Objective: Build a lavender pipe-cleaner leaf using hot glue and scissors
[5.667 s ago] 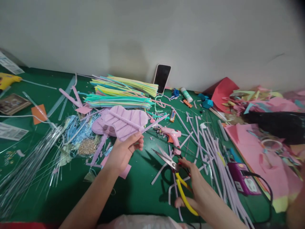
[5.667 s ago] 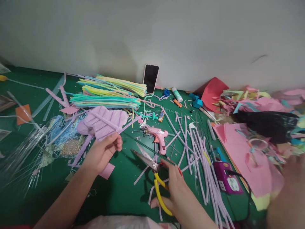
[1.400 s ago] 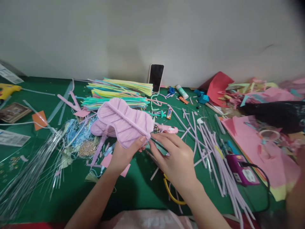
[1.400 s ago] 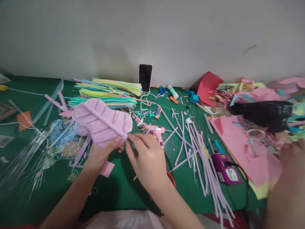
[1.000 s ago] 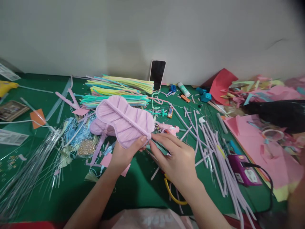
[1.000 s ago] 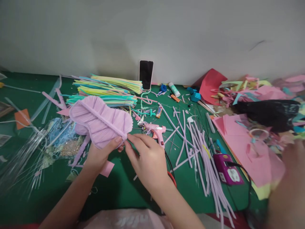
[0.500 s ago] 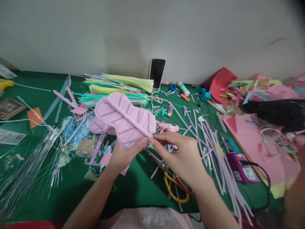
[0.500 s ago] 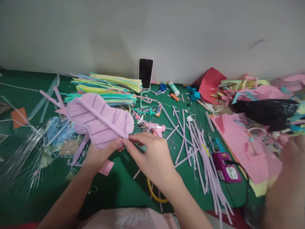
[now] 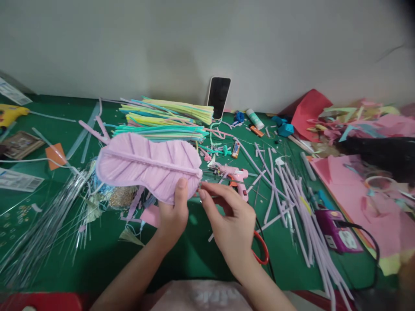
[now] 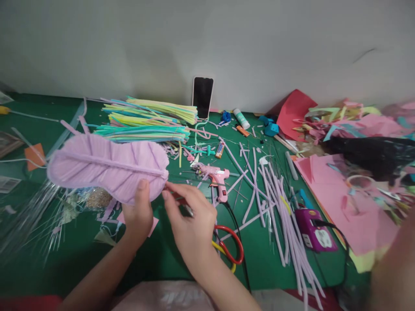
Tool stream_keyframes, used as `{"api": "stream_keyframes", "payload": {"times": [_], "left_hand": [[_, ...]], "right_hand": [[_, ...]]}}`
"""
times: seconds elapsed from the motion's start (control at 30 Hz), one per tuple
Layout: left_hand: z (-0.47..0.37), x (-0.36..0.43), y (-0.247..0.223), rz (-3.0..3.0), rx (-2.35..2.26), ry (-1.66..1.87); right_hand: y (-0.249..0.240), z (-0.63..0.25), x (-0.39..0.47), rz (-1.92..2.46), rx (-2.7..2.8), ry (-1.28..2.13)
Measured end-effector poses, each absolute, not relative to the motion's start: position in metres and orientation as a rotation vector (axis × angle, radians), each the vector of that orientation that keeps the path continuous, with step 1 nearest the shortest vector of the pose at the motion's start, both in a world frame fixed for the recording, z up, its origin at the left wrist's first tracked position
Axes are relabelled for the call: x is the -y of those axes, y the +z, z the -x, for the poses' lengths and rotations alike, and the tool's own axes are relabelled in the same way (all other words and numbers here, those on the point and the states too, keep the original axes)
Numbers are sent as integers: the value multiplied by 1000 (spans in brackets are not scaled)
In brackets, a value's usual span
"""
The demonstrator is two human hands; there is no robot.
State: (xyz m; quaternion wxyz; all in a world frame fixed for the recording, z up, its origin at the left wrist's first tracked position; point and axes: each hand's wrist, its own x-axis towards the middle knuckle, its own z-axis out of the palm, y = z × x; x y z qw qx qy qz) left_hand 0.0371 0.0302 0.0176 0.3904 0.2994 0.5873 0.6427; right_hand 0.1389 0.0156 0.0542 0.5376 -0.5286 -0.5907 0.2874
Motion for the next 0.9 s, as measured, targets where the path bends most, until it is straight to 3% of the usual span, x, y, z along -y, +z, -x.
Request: {"api": "stream_keyframes", "payload": {"times": [0.43, 0.77, 0.9], "left_hand": [[-45, -26, 8, -790, -1534, 1649], [-44, -30, 7, -892, -1534, 1624], [-43, -28, -1, -876, -1646, 1642]], "right_hand": [[42, -132, -29, 1233, 1273, 859], [46, -141, -36, 1227, 1653, 403], [45, -140, -35, 1278, 1442, 671]]}}
